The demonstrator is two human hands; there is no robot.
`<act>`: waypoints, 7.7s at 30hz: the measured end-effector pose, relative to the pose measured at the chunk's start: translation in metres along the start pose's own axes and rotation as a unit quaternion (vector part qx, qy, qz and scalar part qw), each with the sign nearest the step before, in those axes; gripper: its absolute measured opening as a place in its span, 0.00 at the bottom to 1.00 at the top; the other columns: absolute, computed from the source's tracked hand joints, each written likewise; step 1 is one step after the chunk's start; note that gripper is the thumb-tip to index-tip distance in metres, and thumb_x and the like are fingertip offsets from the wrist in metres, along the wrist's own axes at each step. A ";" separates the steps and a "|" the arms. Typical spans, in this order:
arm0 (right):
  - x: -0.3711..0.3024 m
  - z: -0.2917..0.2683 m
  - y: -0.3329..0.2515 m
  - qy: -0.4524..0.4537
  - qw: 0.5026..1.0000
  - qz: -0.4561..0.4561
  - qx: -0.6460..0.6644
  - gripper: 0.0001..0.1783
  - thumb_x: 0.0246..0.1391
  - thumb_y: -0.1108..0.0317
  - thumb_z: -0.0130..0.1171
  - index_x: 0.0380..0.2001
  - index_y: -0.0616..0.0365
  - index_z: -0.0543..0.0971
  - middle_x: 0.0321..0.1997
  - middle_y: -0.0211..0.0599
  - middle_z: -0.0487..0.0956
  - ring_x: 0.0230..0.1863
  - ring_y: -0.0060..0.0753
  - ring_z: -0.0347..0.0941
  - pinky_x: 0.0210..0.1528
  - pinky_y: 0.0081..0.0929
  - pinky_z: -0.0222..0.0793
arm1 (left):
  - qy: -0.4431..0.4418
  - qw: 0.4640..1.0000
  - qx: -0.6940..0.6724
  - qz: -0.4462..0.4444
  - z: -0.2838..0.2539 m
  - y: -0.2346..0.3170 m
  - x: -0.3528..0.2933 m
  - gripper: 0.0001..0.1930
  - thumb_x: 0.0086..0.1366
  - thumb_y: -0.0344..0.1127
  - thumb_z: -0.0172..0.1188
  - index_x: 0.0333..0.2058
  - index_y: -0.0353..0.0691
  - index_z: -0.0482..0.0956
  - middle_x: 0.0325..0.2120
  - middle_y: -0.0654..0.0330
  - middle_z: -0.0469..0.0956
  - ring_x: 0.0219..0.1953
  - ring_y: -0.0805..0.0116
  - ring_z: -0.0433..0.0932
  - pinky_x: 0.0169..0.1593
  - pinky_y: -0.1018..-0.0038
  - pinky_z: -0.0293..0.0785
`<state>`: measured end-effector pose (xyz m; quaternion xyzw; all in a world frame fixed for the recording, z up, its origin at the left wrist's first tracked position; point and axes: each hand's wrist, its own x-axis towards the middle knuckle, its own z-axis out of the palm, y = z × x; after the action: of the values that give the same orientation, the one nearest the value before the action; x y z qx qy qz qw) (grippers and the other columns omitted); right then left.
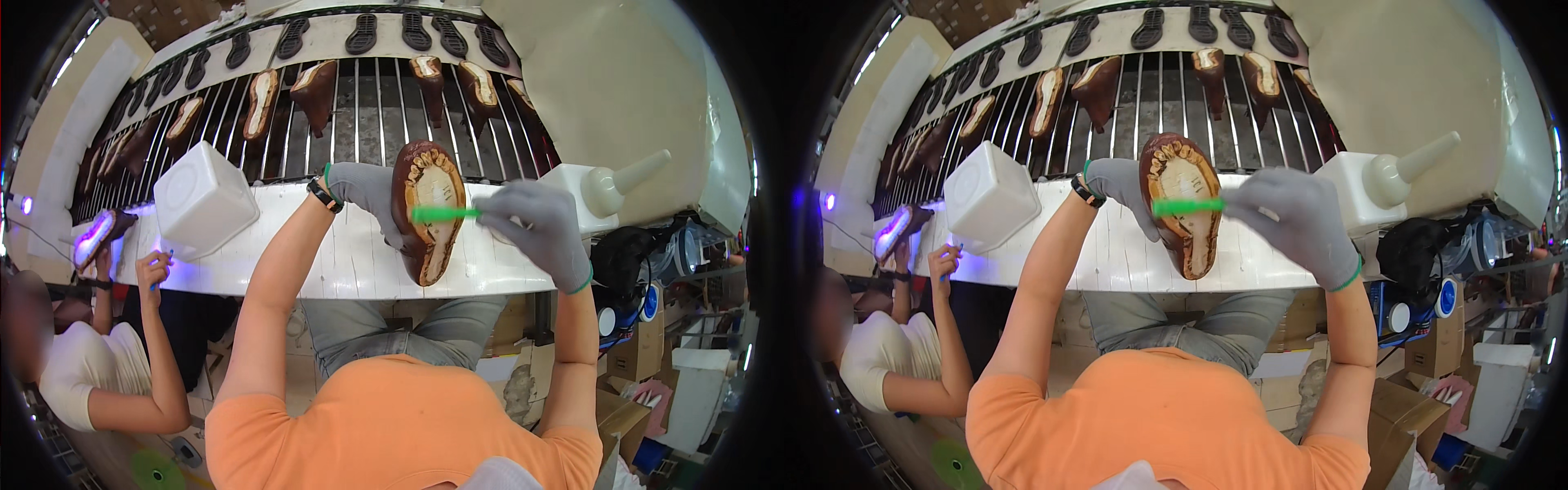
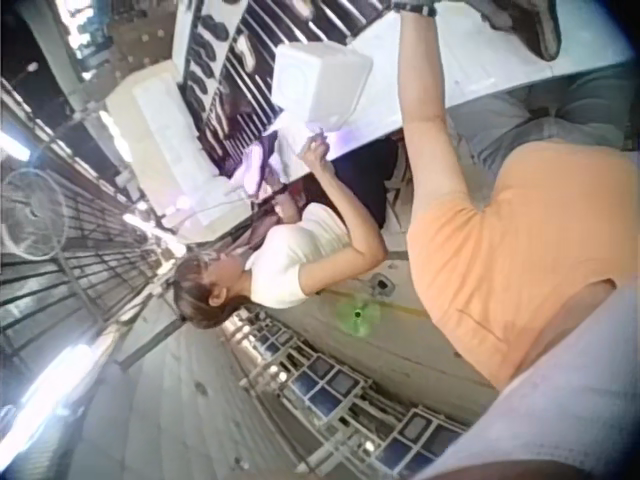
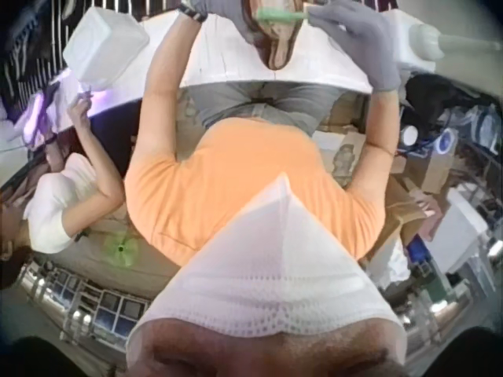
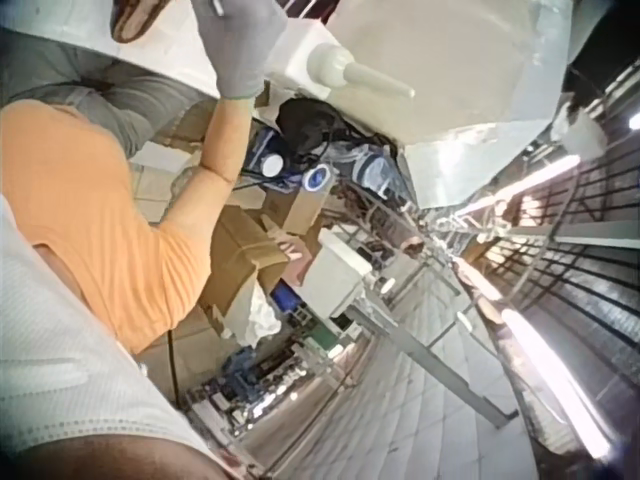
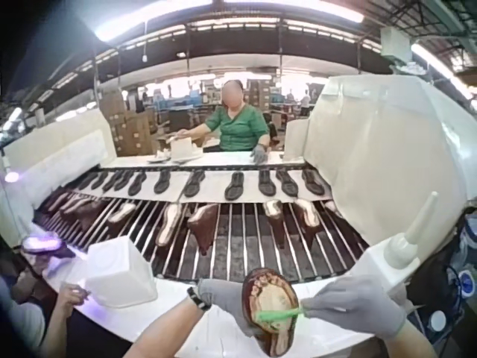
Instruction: The recorder is applying a liquid adhesive using a brush to the soles and edges of shoe uppers on an assembly line.
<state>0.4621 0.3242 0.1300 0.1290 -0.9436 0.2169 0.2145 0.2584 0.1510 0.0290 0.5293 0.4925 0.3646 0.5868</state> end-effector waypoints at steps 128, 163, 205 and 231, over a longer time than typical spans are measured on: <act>-0.024 0.035 0.042 -0.358 0.834 0.120 0.402 0.09 0.41 0.78 0.72 0.30 0.65 0.85 0.29 0.37 0.84 0.32 0.22 0.77 0.37 0.21 0.71 | 0.167 0.952 -0.180 -0.185 0.191 0.031 -0.001 0.25 0.62 0.42 0.67 0.55 0.38 0.74 0.52 0.57 0.77 0.48 0.77 0.78 0.51 0.82 0.76; -0.037 0.073 0.081 0.067 0.894 0.288 0.336 0.11 0.53 0.69 0.65 0.37 0.63 0.86 0.25 0.22 0.79 0.26 0.09 0.64 0.28 0.14 0.58 | 0.440 0.897 0.029 -0.009 0.114 -0.037 -0.004 0.26 0.70 0.50 0.49 0.55 0.32 0.70 0.40 0.49 0.79 0.43 0.61 0.78 0.51 0.69 0.70; -0.204 0.170 0.105 0.151 0.529 0.255 0.795 0.14 0.55 0.57 0.66 0.36 0.58 0.83 0.22 0.28 0.73 0.17 0.21 0.60 0.19 0.21 0.50 | 0.640 0.762 -0.049 0.091 0.014 -0.121 -0.016 0.46 0.54 0.35 0.67 0.68 0.36 0.52 0.55 0.55 0.70 0.51 0.67 0.73 0.55 0.73 0.69; -0.219 0.174 0.111 0.162 0.412 0.293 0.847 0.15 0.40 0.69 0.69 0.32 0.66 0.79 0.30 0.41 0.79 0.30 0.30 0.74 0.33 0.23 0.69 | 0.653 0.712 0.255 0.040 -0.189 -0.121 0.255 0.39 0.46 0.44 0.73 0.60 0.46 0.72 0.54 0.47 0.75 0.53 0.51 0.77 0.56 0.65 0.72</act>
<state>0.5549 0.3734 -0.1520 -0.0771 -0.2084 0.9726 0.0682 0.1281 0.4218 -0.1297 0.3076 0.8059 0.5030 -0.0533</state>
